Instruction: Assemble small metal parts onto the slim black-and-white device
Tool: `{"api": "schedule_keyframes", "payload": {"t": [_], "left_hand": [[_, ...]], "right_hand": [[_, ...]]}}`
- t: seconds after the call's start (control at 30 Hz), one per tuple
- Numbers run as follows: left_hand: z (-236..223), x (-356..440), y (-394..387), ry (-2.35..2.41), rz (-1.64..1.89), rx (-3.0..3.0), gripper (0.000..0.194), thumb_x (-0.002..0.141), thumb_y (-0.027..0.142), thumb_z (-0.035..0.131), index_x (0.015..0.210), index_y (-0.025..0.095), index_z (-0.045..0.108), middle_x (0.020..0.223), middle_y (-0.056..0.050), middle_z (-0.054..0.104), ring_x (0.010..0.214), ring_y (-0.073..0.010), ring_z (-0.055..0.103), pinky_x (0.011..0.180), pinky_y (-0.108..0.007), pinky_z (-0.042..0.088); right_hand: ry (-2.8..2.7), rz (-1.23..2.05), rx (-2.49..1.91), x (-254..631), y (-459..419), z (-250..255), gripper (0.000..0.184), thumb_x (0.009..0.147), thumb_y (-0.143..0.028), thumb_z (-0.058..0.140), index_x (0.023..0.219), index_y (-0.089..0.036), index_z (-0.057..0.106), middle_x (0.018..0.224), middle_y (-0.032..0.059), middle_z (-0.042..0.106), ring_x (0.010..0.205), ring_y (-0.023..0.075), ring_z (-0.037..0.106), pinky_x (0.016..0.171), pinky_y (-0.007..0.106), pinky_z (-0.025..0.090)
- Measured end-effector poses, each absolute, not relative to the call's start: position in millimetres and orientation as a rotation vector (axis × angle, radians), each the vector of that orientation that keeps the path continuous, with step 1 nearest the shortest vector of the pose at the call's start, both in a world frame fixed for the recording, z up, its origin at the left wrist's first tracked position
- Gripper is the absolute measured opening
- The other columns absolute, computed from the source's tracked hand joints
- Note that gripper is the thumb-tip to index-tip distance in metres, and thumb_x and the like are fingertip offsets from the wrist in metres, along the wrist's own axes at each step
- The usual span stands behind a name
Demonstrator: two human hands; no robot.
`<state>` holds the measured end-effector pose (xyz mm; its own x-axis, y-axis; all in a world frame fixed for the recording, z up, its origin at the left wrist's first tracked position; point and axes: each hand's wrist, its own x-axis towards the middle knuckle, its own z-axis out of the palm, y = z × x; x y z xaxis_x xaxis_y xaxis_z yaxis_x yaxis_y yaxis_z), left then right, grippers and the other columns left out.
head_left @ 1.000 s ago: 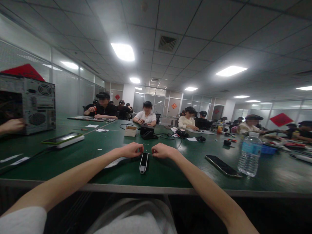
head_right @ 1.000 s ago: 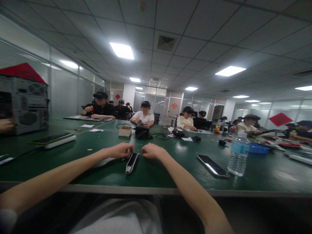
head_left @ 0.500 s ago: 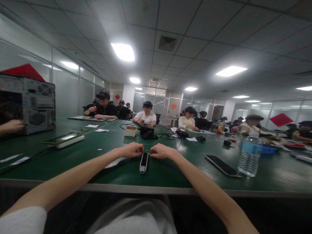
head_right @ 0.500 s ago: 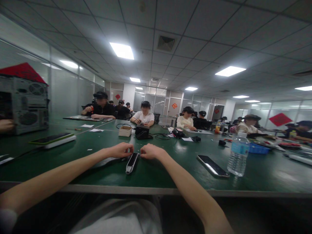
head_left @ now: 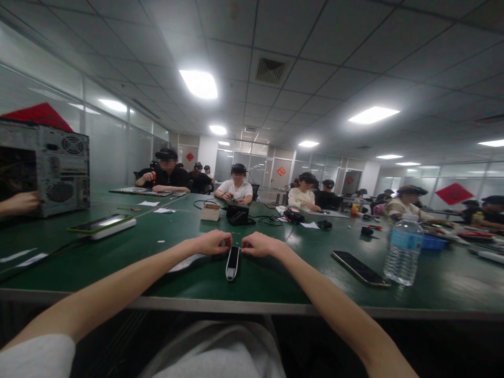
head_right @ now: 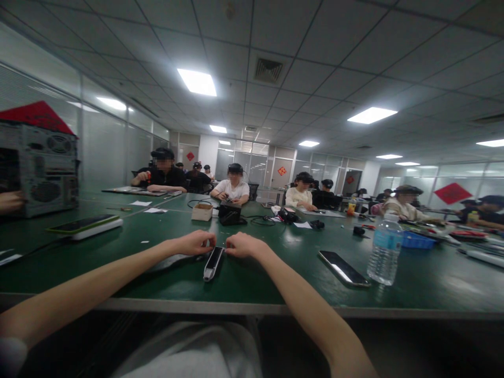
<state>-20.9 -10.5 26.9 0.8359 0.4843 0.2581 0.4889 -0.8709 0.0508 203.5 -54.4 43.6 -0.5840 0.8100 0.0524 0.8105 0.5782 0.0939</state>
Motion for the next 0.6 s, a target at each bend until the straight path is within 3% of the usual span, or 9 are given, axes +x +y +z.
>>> {"api": "schedule_keyframes", "payload": {"t": [0.6], "left_hand": [[25.2, -20.1, -9.4, -0.850, -0.384, -2.931, 0.011, 0.083, 0.023, 0.059, 0.093, 0.020, 0.062, 0.082, 0.000, 0.068, 0.070, -0.0145, 0.063, 0.062, -0.021, 0.041]], "right_hand": [[-2.775, -0.192, -1.402, 200.3, -57.1, 43.3, 0.024, 0.090, -0.035, 0.053, 0.099, -0.020, 0.069, 0.092, 0.0063, 0.070, 0.080, 0.0170, 0.062, 0.059, 0.023, 0.035]]}}
